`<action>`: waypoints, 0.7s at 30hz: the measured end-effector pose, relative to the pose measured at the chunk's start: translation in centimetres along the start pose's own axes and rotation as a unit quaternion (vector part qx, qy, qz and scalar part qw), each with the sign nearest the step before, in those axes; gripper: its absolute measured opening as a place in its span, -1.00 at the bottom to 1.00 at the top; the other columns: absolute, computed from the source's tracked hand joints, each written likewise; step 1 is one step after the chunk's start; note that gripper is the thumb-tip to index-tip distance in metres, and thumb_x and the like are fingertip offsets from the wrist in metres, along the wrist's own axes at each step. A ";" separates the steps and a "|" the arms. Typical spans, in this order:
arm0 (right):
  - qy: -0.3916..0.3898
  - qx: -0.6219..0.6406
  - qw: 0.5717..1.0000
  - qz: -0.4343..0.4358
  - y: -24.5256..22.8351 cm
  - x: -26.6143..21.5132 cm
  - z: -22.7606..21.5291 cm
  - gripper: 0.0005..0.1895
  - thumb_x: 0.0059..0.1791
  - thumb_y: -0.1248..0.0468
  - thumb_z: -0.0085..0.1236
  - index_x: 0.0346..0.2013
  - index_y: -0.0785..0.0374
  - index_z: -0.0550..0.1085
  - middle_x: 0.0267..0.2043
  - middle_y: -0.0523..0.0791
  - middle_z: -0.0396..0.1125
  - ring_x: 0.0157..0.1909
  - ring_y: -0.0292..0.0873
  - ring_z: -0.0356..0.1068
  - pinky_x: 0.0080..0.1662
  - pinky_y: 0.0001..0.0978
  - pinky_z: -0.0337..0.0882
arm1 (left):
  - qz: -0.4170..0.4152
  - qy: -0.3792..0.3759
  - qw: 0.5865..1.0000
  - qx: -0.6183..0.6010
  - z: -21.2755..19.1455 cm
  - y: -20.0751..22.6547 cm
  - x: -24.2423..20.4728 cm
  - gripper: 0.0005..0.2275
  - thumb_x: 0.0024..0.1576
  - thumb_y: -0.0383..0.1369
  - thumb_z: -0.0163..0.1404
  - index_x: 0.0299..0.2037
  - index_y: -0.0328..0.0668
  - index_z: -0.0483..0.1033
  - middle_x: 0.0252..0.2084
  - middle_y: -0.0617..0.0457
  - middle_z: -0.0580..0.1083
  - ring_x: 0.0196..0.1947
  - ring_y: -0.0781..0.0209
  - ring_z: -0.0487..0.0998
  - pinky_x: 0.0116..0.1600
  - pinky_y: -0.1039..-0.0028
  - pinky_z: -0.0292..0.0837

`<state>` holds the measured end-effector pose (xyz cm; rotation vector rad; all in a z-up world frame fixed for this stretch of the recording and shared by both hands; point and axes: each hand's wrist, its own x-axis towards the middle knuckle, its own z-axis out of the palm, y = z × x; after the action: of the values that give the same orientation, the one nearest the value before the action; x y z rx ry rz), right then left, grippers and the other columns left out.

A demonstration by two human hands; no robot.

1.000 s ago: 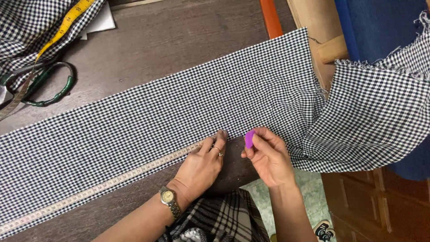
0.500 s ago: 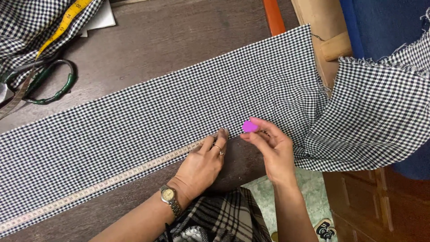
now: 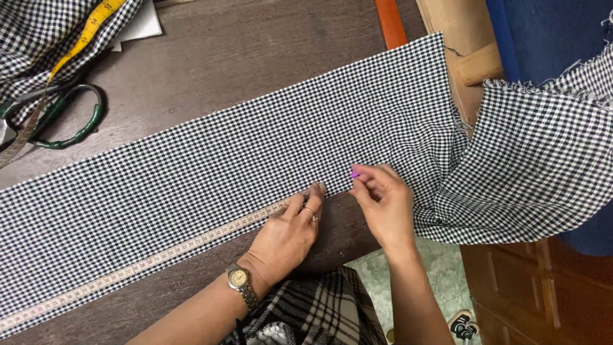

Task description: The person measures a piece of checkered fabric using a yellow ruler and a purple marker, making marks at intervals. They also use a flexible measuring tape to measure the length of the fabric strip.

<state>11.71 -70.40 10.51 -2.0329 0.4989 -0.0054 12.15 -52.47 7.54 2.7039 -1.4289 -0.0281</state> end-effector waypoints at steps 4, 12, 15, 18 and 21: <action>0.011 -0.169 0.982 -0.086 1.0 0.5 -0.6 -0.75 -0.16 0.54 0.21 -0.19 0.35 0.54 -0.43 -0.02 0.34 -0.41 -0.13 0.43 -0.44 -0.43 0.46 | 0.000 0.002 1.000 0.000 -0.1 -0.1 -0.1 -0.66 0.04 -0.47 -0.15 0.03 -0.38 0.45 0.13 -0.13 0.31 -0.11 0.11 0.39 -0.27 0.46 0.58; -0.003 -0.252 0.959 -0.128 1.4 0.9 -1.6 -0.75 -0.21 0.47 0.26 -0.25 0.27 0.58 -0.49 -0.04 0.37 -0.43 -0.05 0.44 -0.34 -0.27 0.45 | -0.002 0.013 1.000 0.000 0.2 -0.1 -0.2 -0.64 0.05 -0.47 -0.16 0.07 -0.40 0.41 0.13 -0.14 0.30 -0.10 0.10 0.40 -0.23 0.45 0.57; 0.017 -0.256 0.958 -0.129 2.0 1.0 -1.6 -0.81 -0.19 0.41 0.29 -0.29 0.20 0.59 -0.53 -0.09 0.36 -0.46 -0.12 0.41 -0.36 -0.35 0.42 | -0.005 0.016 1.000 0.005 0.2 0.0 -0.2 -0.62 0.04 -0.48 -0.16 0.09 -0.41 0.40 0.13 -0.14 0.30 -0.11 0.11 0.40 -0.23 0.45 0.57; 0.040 -0.211 0.970 -0.111 0.8 0.6 -1.1 -0.88 -0.15 0.34 0.31 -0.32 0.15 0.60 -0.50 -0.12 0.32 -0.49 -0.23 0.33 -0.41 -0.46 0.39 | -0.006 0.019 1.000 0.009 0.3 0.1 -0.3 -0.62 0.04 -0.48 -0.16 0.10 -0.41 0.39 0.13 -0.13 0.30 -0.11 0.11 0.40 -0.22 0.45 0.56; 0.025 -0.115 0.990 -0.075 0.2 0.0 -0.4 -0.91 -0.11 0.38 0.26 -0.31 0.24 0.58 -0.42 -0.08 0.29 -0.47 -0.22 0.34 -0.42 -0.46 0.45 | -0.008 0.022 1.000 0.007 0.4 0.1 -0.3 -0.62 0.05 -0.48 -0.16 0.10 -0.40 0.39 0.13 -0.13 0.31 -0.10 0.11 0.40 -0.20 0.45 0.56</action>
<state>11.59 -70.81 10.49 -2.2967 0.3899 -0.0932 11.84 -52.28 7.18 2.7089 -1.4010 0.0388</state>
